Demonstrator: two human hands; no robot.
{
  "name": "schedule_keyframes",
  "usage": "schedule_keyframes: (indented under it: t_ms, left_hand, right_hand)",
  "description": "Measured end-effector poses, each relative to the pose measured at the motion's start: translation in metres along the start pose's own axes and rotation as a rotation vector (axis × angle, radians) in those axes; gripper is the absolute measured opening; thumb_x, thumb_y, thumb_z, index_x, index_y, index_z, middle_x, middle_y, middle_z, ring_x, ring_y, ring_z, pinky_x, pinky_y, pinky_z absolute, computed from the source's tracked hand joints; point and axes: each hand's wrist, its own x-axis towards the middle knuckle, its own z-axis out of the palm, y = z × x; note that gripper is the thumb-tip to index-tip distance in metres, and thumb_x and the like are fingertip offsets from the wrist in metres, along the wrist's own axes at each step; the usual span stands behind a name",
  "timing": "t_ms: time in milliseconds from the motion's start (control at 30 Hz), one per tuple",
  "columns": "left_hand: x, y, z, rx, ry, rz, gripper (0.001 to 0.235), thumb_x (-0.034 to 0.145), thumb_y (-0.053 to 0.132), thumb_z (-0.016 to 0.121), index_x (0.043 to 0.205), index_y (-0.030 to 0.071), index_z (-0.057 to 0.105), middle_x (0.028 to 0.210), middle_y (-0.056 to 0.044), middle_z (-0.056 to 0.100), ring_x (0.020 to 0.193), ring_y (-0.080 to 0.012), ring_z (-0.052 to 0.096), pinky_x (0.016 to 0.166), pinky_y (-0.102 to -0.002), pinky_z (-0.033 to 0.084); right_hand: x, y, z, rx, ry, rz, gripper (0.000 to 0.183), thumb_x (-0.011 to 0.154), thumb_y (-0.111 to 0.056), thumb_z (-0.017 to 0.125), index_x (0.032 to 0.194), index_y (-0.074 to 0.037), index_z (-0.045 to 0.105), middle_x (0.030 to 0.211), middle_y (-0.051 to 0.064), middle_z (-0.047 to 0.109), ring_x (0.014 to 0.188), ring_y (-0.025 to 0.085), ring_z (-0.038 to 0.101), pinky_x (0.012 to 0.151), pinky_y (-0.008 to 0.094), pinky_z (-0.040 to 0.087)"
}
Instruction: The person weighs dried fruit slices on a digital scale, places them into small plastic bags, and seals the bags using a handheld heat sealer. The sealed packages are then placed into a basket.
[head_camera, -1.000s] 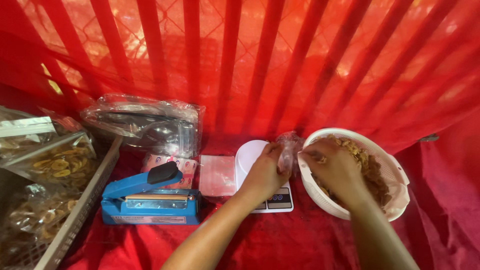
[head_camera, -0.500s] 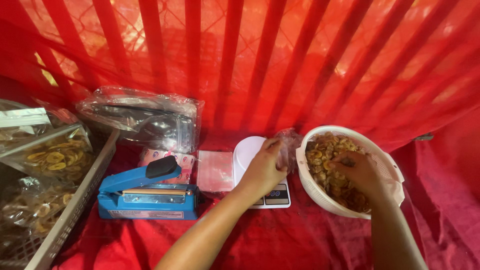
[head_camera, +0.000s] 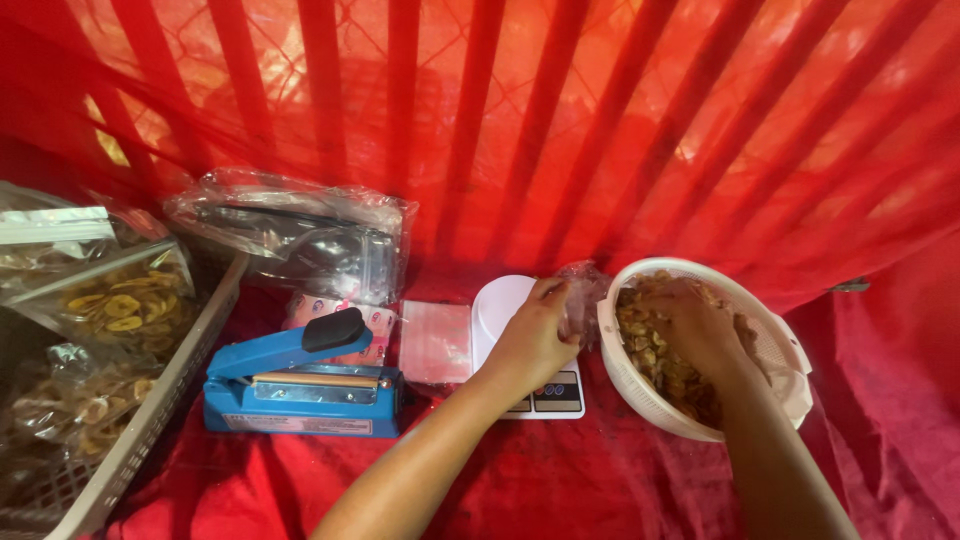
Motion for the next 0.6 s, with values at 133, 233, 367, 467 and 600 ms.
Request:
schedule_keyframes:
  t_ms: [133, 233, 367, 467, 600]
  left_hand:
    - [0.001, -0.008, 0.004, 0.085, 0.145, 0.230, 0.070, 0.074, 0.004, 0.080, 0.136, -0.013, 0.053, 0.146, -0.026, 0.050, 0.110, -0.0382, 0.066, 0.093, -0.039, 0.056]
    - [0.000, 0.000, 0.005, -0.039, 0.028, 0.012, 0.070, 0.074, 0.003, 0.072, 0.140, -0.010, 0.050, 0.149, -0.023, 0.048, 0.089, -0.0314, 0.073, 0.083, -0.038, 0.059]
    - [-0.003, 0.013, 0.001, 0.014, -0.027, -0.061, 0.068, 0.079, 0.008, 0.072, 0.141, -0.007, 0.049, 0.152, -0.023, 0.044, 0.086, -0.0334, 0.073, 0.083, -0.040, 0.058]
    - [-0.003, 0.010, 0.001, 0.051, 0.035, 0.007, 0.063, 0.083, 0.012, 0.071, 0.140, -0.008, 0.051, 0.148, -0.025, 0.048, 0.098, -0.0375, 0.070, 0.086, -0.042, 0.057]
    - [0.001, 0.002, 0.003, 0.053, 0.134, 0.082, 0.058, 0.089, 0.017, 0.070, 0.137, -0.009, 0.053, 0.146, -0.027, 0.049, 0.111, -0.0423, 0.066, 0.092, -0.043, 0.056]
  right_hand:
    - [-0.006, -0.008, -0.025, 0.141, 0.133, -0.124, 0.023, 0.088, -0.019, 0.072, 0.109, -0.019, 0.081, 0.116, 0.003, 0.078, 0.107, 0.023, 0.072, 0.099, 0.042, 0.053]
    - [-0.026, -0.041, -0.061, 0.353, 0.038, 0.199, 0.025, 0.094, -0.024, 0.067, 0.115, -0.024, 0.080, 0.115, 0.003, 0.078, 0.099, 0.021, 0.073, 0.089, 0.039, 0.055]
    - [-0.030, -0.080, -0.067, 0.626, 0.049, 0.123, 0.024, 0.092, -0.022, 0.070, 0.112, -0.013, 0.080, 0.101, 0.010, 0.081, 0.087, 0.022, 0.075, 0.078, 0.033, 0.058]
    - [-0.028, -0.100, -0.059, 0.518, 0.066, -0.186, 0.026, 0.089, -0.019, 0.070, 0.111, -0.013, 0.081, 0.094, 0.009, 0.079, 0.078, 0.019, 0.073, 0.072, 0.031, 0.057]
    - [-0.028, -0.116, -0.055, 0.437, 0.129, -0.272, 0.028, 0.087, -0.016, 0.071, 0.113, -0.010, 0.079, 0.094, 0.010, 0.078, 0.074, 0.019, 0.073, 0.071, 0.032, 0.056]
